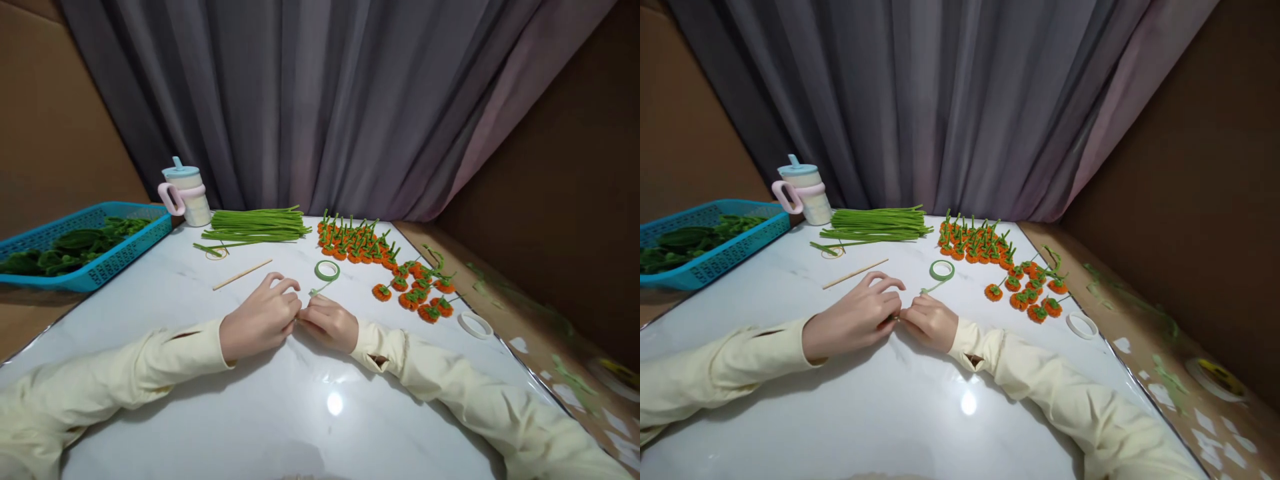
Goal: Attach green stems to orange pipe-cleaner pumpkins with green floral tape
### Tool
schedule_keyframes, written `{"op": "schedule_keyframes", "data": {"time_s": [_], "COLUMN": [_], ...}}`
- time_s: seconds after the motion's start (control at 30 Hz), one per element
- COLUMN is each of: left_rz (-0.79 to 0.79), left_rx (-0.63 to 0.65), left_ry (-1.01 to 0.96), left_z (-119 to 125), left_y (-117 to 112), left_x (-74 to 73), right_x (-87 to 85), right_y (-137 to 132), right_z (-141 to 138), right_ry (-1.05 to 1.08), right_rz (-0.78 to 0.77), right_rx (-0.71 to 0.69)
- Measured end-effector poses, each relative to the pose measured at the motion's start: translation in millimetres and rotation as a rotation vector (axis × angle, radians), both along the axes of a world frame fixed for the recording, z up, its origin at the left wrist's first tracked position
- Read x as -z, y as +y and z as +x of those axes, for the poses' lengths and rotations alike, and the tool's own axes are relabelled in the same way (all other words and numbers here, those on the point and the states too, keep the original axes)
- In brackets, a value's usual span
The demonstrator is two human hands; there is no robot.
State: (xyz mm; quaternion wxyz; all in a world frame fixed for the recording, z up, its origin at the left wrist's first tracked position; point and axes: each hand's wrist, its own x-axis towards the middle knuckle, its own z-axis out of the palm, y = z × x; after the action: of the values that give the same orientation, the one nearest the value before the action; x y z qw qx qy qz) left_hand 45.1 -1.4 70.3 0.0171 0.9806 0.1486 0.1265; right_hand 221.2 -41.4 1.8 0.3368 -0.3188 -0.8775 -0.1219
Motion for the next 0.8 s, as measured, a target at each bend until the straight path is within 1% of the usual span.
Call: {"op": "schedule_keyframes", "data": {"time_s": [0.07, 0.13, 0.23, 0.37, 0.47, 0.57, 0.7, 0.8], "left_rz": [0.028, 0.003, -0.062, -0.125, -0.09, 0.051, 0.264, 0.304], "left_rx": [0.029, 0.026, 0.009, 0.042, 0.083, 0.069, -0.01, -0.003], "left_ry": [0.004, 0.001, -0.014, 0.02, 0.049, 0.045, -0.005, -0.012], "left_z": [0, 0, 0, -1, -2, -3, -3, -3], "left_y": [-3, -2, 1, 6, 5, 1, -7, -9], "left_x": [3.1, 4.1, 2.2, -1.0, -0.5, 2.0, 5.6, 6.5], "right_x": [0.0, -0.5, -1.6, -2.4, -1.9, -1.6, -2.5, -3.8], "right_y": [0, 0, 1, 1, 0, 0, -2, -3], "right_z": [-2, -3, -3, -3, -2, -2, -5, -7], "right_ry": [-0.068, -0.136, -0.176, -0.25, -0.307, -0.291, -0.152, -0.07], "right_rz": [0.054, 0.142, 0.25, 0.341, 0.383, 0.357, 0.223, 0.138], "right_rx": [-0.01, -0.008, 0.001, -0.048, -0.073, -0.067, -0.001, 0.026]}}
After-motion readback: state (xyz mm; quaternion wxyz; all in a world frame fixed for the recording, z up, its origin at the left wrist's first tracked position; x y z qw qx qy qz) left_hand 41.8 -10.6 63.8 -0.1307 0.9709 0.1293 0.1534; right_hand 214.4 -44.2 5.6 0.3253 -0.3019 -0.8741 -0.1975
